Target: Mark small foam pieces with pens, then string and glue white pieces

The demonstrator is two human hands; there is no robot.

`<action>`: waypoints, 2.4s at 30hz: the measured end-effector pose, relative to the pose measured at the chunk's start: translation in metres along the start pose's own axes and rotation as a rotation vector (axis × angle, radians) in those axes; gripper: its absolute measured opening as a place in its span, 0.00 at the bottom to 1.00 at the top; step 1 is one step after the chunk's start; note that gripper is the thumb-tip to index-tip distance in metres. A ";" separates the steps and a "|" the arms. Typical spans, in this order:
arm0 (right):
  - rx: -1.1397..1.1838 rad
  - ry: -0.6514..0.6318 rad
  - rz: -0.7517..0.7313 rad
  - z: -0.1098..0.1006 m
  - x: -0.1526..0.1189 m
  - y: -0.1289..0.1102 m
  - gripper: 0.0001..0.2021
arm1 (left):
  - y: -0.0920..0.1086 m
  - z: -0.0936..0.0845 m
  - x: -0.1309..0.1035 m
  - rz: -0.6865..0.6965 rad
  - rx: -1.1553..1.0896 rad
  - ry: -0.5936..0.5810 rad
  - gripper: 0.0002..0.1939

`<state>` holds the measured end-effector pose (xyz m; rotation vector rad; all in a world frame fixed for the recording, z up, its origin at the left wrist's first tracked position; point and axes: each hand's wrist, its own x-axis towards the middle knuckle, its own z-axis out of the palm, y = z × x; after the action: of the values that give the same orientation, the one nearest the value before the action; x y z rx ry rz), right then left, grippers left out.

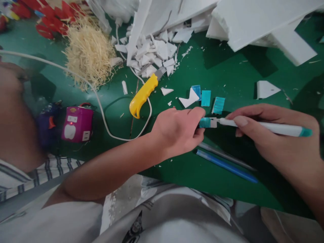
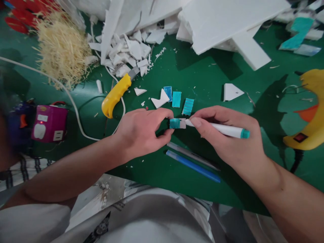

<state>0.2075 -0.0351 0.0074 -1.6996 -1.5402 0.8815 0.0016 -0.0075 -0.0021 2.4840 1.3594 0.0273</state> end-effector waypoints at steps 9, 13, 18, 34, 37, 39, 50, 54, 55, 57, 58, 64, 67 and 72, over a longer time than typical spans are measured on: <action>-0.016 -0.016 0.006 0.000 0.002 0.002 0.11 | 0.001 -0.001 0.000 -0.008 0.022 -0.025 0.12; 0.018 -0.002 0.006 0.003 0.003 0.002 0.10 | 0.001 -0.001 0.000 -0.004 0.019 -0.015 0.12; 0.044 -0.021 0.014 0.003 0.003 0.003 0.08 | 0.000 -0.001 0.001 -0.004 0.020 -0.029 0.13; -0.015 0.018 -0.008 0.000 0.002 0.002 0.10 | 0.000 0.000 0.000 -0.011 0.024 -0.026 0.13; -0.003 -0.036 0.006 -0.001 0.001 0.001 0.11 | 0.001 0.000 0.001 -0.008 0.026 -0.031 0.13; 0.005 -0.050 0.016 -0.001 0.001 0.001 0.12 | 0.001 -0.001 0.001 -0.009 0.029 -0.032 0.13; 0.032 -0.007 0.029 0.001 0.001 0.003 0.07 | 0.000 0.001 0.000 0.004 0.024 -0.013 0.12; 0.021 -0.012 0.052 0.001 0.003 -0.001 0.07 | 0.001 -0.001 0.000 -0.005 0.020 -0.024 0.12; 0.016 -0.037 0.055 0.001 0.003 -0.002 0.08 | 0.001 -0.002 0.000 -0.004 0.018 -0.026 0.12; -0.003 -0.040 0.051 0.001 0.004 -0.002 0.10 | 0.000 -0.002 0.001 -0.001 0.016 -0.027 0.13; -0.015 -0.018 0.040 0.001 0.004 -0.001 0.09 | 0.000 -0.002 0.001 -0.002 0.016 -0.028 0.13; -0.003 -0.047 0.048 0.000 0.004 0.002 0.10 | 0.000 -0.001 0.000 -0.004 0.020 -0.026 0.13; -0.016 -0.021 0.044 0.001 0.005 0.001 0.09 | 0.000 -0.001 0.001 -0.001 0.016 -0.028 0.13; -0.026 -0.034 0.053 0.002 0.007 -0.001 0.11 | 0.000 -0.001 0.001 -0.003 0.012 -0.028 0.12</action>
<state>0.2056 -0.0282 0.0070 -1.7595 -1.5415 0.9257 0.0022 -0.0070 -0.0013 2.4823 1.3558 -0.0165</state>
